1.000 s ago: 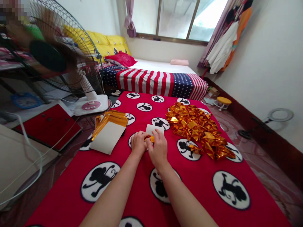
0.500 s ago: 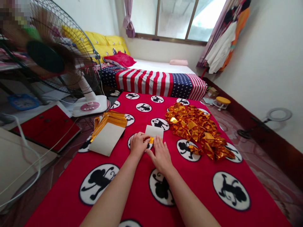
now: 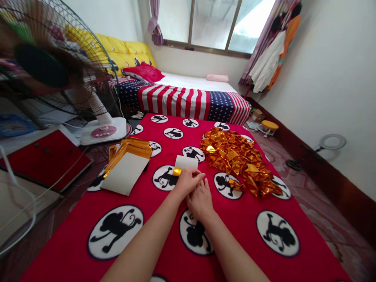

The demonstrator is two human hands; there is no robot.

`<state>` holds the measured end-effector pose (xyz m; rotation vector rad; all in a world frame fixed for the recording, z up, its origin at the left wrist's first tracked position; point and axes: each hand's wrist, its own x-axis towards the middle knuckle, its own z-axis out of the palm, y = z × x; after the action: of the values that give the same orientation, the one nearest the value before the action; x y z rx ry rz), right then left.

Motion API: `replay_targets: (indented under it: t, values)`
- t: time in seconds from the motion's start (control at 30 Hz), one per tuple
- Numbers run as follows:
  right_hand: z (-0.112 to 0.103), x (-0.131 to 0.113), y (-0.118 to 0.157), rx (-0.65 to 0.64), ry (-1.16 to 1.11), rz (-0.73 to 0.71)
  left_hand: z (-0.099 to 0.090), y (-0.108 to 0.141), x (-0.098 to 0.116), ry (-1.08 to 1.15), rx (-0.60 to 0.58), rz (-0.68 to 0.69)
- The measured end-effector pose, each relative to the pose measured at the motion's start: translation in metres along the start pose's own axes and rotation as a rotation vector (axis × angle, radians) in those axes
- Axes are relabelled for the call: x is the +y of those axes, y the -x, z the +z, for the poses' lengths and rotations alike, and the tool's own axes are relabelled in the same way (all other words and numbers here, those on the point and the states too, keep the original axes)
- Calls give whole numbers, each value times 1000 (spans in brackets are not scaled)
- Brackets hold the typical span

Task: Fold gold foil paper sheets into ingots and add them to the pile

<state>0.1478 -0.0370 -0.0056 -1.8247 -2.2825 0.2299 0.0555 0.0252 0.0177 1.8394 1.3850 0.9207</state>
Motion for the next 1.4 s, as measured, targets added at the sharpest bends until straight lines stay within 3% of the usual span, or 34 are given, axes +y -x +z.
replay_targets:
  t: [0.1,0.5,0.7,0.83,1.0,1.23,1.4]
  values:
    - [-1,0,0,21,-3,2,0,-3,-12,18,41,-30]
    - [-1,0,-1,25,2,9,-42,0,-57,-154,227,-74]
    - [-5,-2,0,61,-38,25,-48,5,-58,-283,256,-99]
    - [-8,-22,-8,146,-86,-64,-45,6,-57,-304,252,-74]
    - [-1,-41,-20,13,-163,-89,-47,4,-60,-317,232,-79]
    - [-3,8,-4,70,-15,135,-46,9,-55,-381,295,-119]
    - [-3,25,0,135,-68,135,-44,16,-50,-601,325,-128]
